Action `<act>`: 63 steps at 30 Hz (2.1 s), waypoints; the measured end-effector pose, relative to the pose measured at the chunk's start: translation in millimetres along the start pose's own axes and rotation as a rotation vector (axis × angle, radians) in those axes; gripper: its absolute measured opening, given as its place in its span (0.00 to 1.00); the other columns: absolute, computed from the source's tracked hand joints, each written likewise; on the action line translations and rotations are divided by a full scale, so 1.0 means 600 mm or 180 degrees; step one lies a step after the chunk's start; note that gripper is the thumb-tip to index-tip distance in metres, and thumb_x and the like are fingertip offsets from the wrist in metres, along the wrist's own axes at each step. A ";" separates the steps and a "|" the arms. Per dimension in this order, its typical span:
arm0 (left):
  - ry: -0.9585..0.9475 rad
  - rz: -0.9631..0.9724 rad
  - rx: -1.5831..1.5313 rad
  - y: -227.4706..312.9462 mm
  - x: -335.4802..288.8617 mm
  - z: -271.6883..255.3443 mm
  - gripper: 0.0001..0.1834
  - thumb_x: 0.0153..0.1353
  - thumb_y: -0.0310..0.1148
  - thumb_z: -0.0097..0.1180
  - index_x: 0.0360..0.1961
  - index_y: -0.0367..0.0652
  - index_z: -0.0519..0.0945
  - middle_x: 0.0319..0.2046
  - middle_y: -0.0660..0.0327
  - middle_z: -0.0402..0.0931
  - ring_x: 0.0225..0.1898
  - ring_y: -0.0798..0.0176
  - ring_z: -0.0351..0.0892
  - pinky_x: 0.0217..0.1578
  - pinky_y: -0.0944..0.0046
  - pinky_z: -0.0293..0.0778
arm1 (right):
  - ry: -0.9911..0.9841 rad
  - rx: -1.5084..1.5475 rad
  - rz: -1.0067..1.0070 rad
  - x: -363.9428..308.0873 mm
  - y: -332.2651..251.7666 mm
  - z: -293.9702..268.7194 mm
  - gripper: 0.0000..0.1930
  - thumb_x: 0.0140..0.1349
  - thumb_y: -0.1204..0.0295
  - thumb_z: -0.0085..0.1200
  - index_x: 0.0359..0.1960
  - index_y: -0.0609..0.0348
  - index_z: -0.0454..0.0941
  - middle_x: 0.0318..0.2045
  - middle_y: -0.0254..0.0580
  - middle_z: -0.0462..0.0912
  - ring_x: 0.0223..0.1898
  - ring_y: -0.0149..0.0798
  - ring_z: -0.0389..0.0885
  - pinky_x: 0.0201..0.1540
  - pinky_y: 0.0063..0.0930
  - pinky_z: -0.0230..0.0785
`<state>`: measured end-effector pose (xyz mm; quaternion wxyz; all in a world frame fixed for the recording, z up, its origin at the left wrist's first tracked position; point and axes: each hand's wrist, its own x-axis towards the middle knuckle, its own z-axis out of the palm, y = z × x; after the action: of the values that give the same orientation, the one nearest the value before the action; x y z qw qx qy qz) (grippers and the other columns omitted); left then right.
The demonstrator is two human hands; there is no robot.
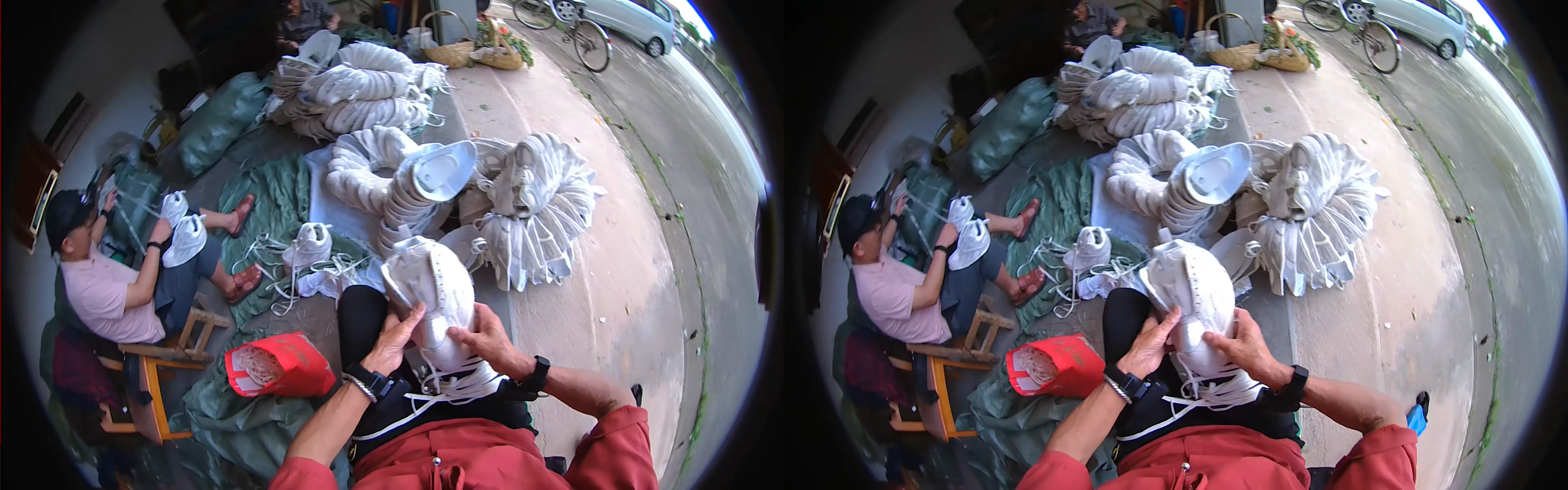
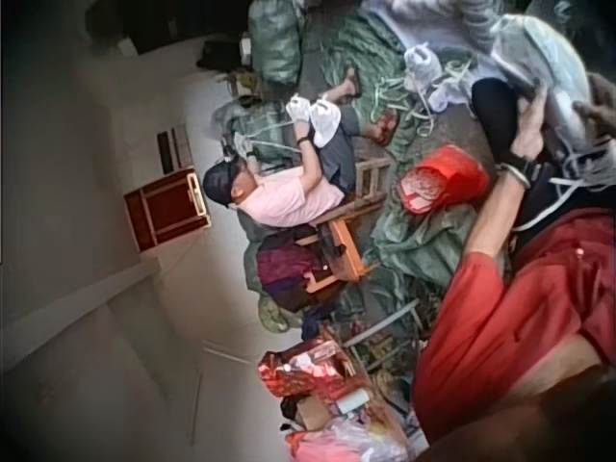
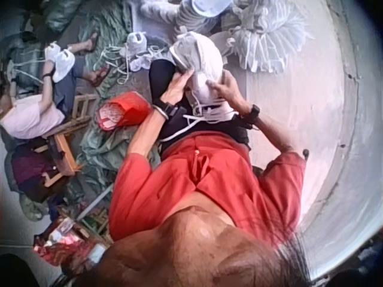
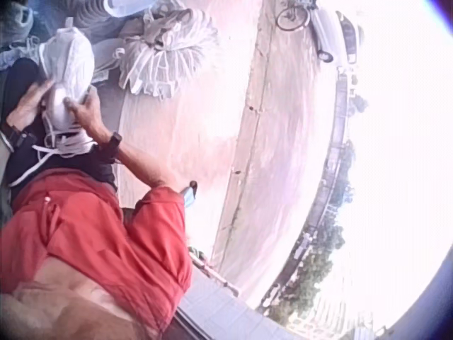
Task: The recorder is lacing and organizing shoe upper components as part of a manufacturing or assembly workflow.
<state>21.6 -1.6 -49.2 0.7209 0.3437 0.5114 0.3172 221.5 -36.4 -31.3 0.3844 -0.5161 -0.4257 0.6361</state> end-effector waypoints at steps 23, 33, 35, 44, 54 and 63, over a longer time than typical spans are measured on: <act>0.0049 0.0126 0.0031 -0.052 -0.061 0.011 0.38 0.53 0.33 0.58 0.61 0.35 0.52 0.55 0.55 0.60 0.56 0.60 0.61 0.57 0.62 0.57 | -0.0329 -0.1682 -0.2080 0.173 -0.104 0.004 0.24 0.59 0.53 0.48 0.46 0.61 0.71 0.43 0.52 0.74 0.44 0.50 0.73 0.48 0.38 0.65; 0.0018 -0.0319 -0.0293 -0.055 -0.083 0.025 0.40 0.53 0.44 0.60 0.61 0.40 0.54 0.55 0.58 0.61 0.56 0.59 0.61 0.55 0.58 0.59 | -0.1277 -0.1154 -0.1064 0.216 -0.087 0.019 0.26 0.59 0.57 0.41 0.53 0.65 0.67 0.46 0.53 0.74 0.50 0.44 0.71 0.53 0.30 0.62; 0.0035 -0.0432 -0.0395 -0.066 -0.091 0.020 0.38 0.53 0.46 0.59 0.59 0.40 0.56 0.54 0.57 0.62 0.55 0.58 0.62 0.55 0.55 0.60 | -0.1120 -0.0982 -0.1184 0.215 -0.087 0.015 0.24 0.59 0.60 0.40 0.51 0.66 0.69 0.42 0.51 0.77 0.47 0.42 0.73 0.51 0.28 0.63; 0.0045 0.0528 -0.0305 -0.035 -0.110 0.028 0.44 0.48 0.46 0.64 0.59 0.35 0.56 0.53 0.52 0.64 0.54 0.59 0.63 0.55 0.62 0.59 | -0.1055 -0.0856 -0.1369 0.167 -0.096 -0.063 0.17 0.62 0.68 0.39 0.48 0.64 0.71 0.33 0.33 0.76 0.30 0.23 0.72 0.28 0.17 0.66; 0.0341 0.0722 0.0254 -0.058 -0.065 0.028 0.51 0.44 0.44 0.67 0.62 0.31 0.49 0.55 0.51 0.62 0.55 0.60 0.63 0.54 0.64 0.61 | -0.0866 -0.2769 -0.3607 0.213 -0.073 -0.145 0.22 0.49 0.76 0.58 0.47 0.65 0.69 0.47 0.47 0.73 0.48 0.45 0.72 0.48 0.29 0.65; 0.0550 0.1104 -0.0168 0.051 -0.091 0.001 0.52 0.41 0.38 0.68 0.63 0.37 0.47 0.57 0.50 0.59 0.57 0.56 0.60 0.56 0.62 0.58 | -0.0708 -0.0535 -0.0696 0.164 -0.225 0.037 0.36 0.59 0.51 0.48 0.58 0.72 0.58 0.52 0.46 0.69 0.55 0.36 0.64 0.57 0.24 0.54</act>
<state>3.9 -28.5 4.6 0.6176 0.3791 0.4961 0.4783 189.7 97.8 65.1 0.3573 -0.4236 -0.5708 0.6058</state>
